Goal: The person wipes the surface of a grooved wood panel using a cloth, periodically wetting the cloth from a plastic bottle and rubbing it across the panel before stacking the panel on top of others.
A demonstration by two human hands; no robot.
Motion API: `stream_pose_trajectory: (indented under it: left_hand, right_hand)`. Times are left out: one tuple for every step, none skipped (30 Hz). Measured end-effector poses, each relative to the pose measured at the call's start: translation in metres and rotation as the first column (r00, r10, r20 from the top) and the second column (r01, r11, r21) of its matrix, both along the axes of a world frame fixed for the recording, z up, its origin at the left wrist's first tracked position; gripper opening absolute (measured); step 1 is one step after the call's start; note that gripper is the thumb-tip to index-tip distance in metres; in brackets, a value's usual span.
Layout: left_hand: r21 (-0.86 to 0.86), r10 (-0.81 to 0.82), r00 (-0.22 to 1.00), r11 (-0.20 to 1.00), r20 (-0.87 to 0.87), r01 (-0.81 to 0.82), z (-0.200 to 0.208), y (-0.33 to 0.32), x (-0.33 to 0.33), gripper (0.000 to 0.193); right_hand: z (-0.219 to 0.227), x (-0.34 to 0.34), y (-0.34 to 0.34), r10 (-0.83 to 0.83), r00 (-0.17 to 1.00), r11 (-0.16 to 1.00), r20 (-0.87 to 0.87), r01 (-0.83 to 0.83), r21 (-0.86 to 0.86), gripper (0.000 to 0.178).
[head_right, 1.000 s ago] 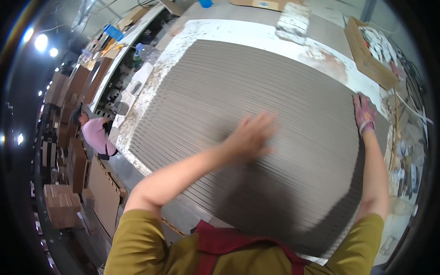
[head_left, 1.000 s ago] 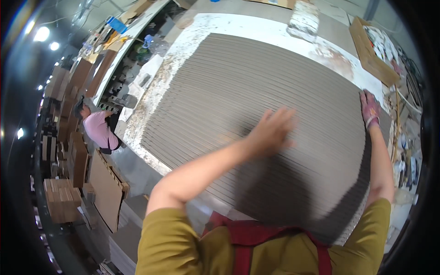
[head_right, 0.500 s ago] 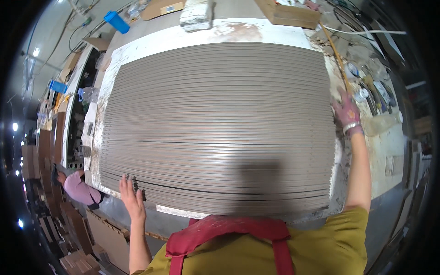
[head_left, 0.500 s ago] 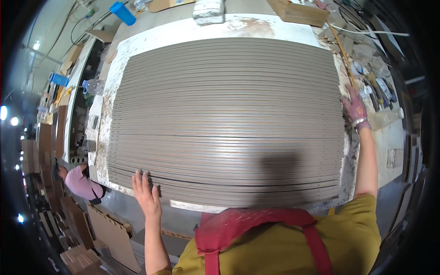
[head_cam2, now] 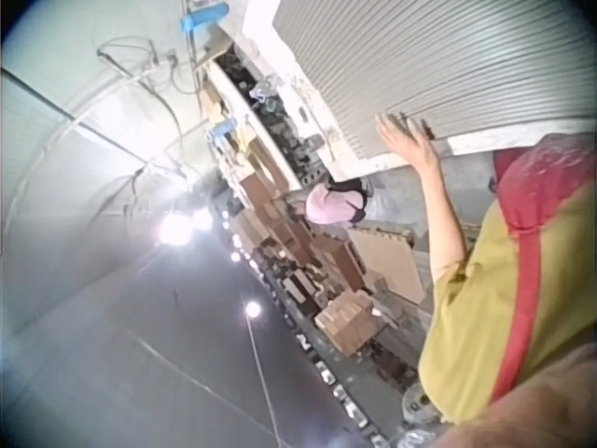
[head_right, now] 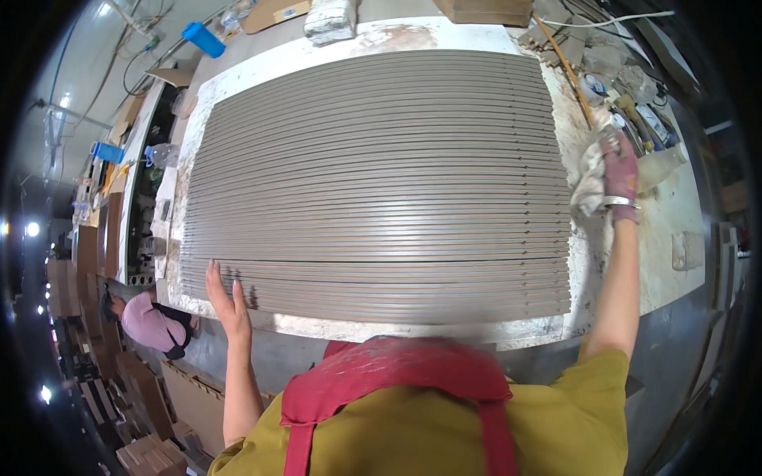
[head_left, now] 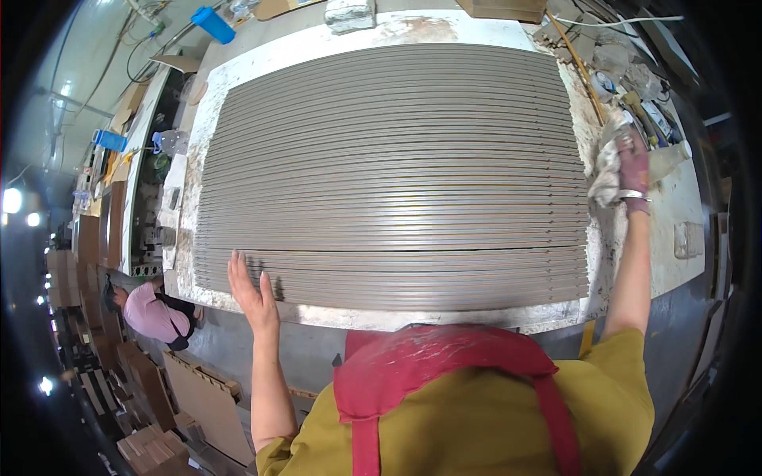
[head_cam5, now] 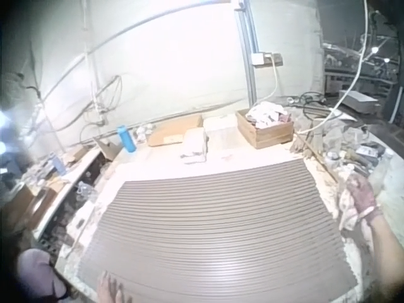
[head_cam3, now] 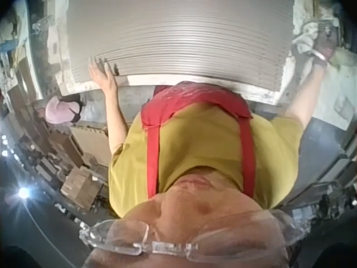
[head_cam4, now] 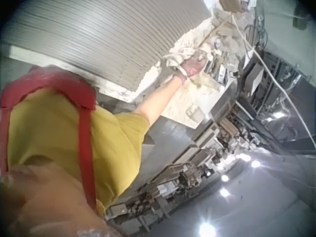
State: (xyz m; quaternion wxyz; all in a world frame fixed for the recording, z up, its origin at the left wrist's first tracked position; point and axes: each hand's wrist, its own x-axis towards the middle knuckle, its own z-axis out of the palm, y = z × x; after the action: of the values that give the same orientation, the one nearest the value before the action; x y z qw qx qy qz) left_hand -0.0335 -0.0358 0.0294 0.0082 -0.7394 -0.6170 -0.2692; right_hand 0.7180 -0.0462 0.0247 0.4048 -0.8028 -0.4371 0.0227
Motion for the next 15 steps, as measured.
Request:
stream_pose_trajectory:
  left_hand:
    - [-0.053, -0.019, 0.985, 0.998, 0.169, 0.028, 0.012, 0.001, 0.017, 0.052]
    - [-0.102, -0.014, 0.943, 0.993, 0.333, 0.051, 0.021, 0.0, 0.038, 0.052]
    - [-0.186, -0.054, 0.834, 0.965, 0.55, 0.185, 0.028, 0.005, 0.063, 0.056]
    - [-0.26, -0.104, 0.8, 0.914, 0.591, 0.311, 0.026, 0.01, 0.083, 0.059]
    - [-0.272, -0.157, 0.68, 0.834, 0.716, 0.479, 0.031, 0.009, 0.11, 0.066]
    - [-0.302, -0.125, 0.521, 0.691, 0.844, 0.656, 0.037, 0.015, 0.146, 0.068]
    - [-0.267, 0.039, 0.293, 0.54, 0.955, 0.798, 0.052, 0.015, 0.174, 0.069]
    - [-0.202, 0.269, 0.101, 0.383, 0.958, 0.901, 0.066, 0.016, 0.206, 0.072]
    - [0.062, 0.442, -0.225, 0.352, 0.868, 0.934, 0.049, 0.017, 0.229, 0.068]
    - [-0.069, 0.448, -0.124, 0.39, 0.885, 0.918, 0.082, 0.019, 0.233, 0.057]
    - [-0.012, 0.418, -0.198, 0.449, 0.887, 0.894, 0.088, 0.022, 0.228, 0.042]
    - [-0.041, 0.225, -0.095, 0.535, 0.97, 0.844, 0.088, 0.023, 0.212, 0.042]
    - [-0.05, 0.035, 0.036, 0.594, 0.999, 0.803, 0.09, 0.026, 0.198, 0.044]
    - [-0.039, 0.129, -0.052, 0.617, 0.99, 0.786, 0.097, 0.026, 0.179, 0.044]
    - [-0.073, -0.1, 0.199, 0.699, 0.975, 0.712, 0.095, 0.03, 0.158, 0.045]
  right_hand:
    - [0.028, -0.029, 0.005, 0.109, 0.973, 0.963, -0.201, -0.053, 0.265, 0.043]
    - [0.068, -0.079, 0.009, 0.246, 0.943, 0.933, -0.224, -0.168, 0.319, 0.045]
    - [0.092, -0.114, 0.011, 0.262, 0.95, 0.933, -0.168, -0.205, 0.295, 0.044]
    - [0.109, -0.169, 0.014, 0.345, 0.899, 0.902, -0.271, -0.237, 0.361, 0.046]
    - [0.117, -0.201, 0.013, 0.501, 0.78, 0.85, -0.374, -0.362, 0.383, 0.049]
    - [0.118, -0.244, 0.009, 0.587, 0.726, 0.799, -0.358, -0.45, 0.399, 0.052]
    - [0.116, -0.281, 0.001, 0.577, 0.637, 0.812, -0.51, -0.514, 0.276, 0.051]
    - [0.101, -0.314, -0.009, 0.561, 0.735, 0.824, -0.381, -0.541, 0.17, 0.052]
    - [0.099, -0.354, -0.013, 0.709, 0.629, 0.687, -0.32, -0.718, 0.11, 0.057]
    - [0.097, -0.367, -0.025, 0.805, 0.562, 0.579, 0.193, -0.815, -0.042, 0.061]
    - [0.095, -0.372, -0.036, 0.775, 0.591, 0.629, 0.223, -0.755, -0.187, 0.066]
    - [0.104, -0.374, -0.041, 0.793, 0.576, 0.607, 0.2, -0.777, -0.168, 0.067]
    - [0.115, -0.372, -0.048, 0.792, 0.583, 0.608, 0.181, -0.779, -0.154, 0.069]
    - [0.107, -0.369, -0.056, 0.754, 0.613, 0.653, 0.236, -0.74, -0.163, 0.07]
    - [0.097, -0.365, -0.069, 0.7, 0.65, 0.708, 0.294, -0.686, -0.167, 0.071]
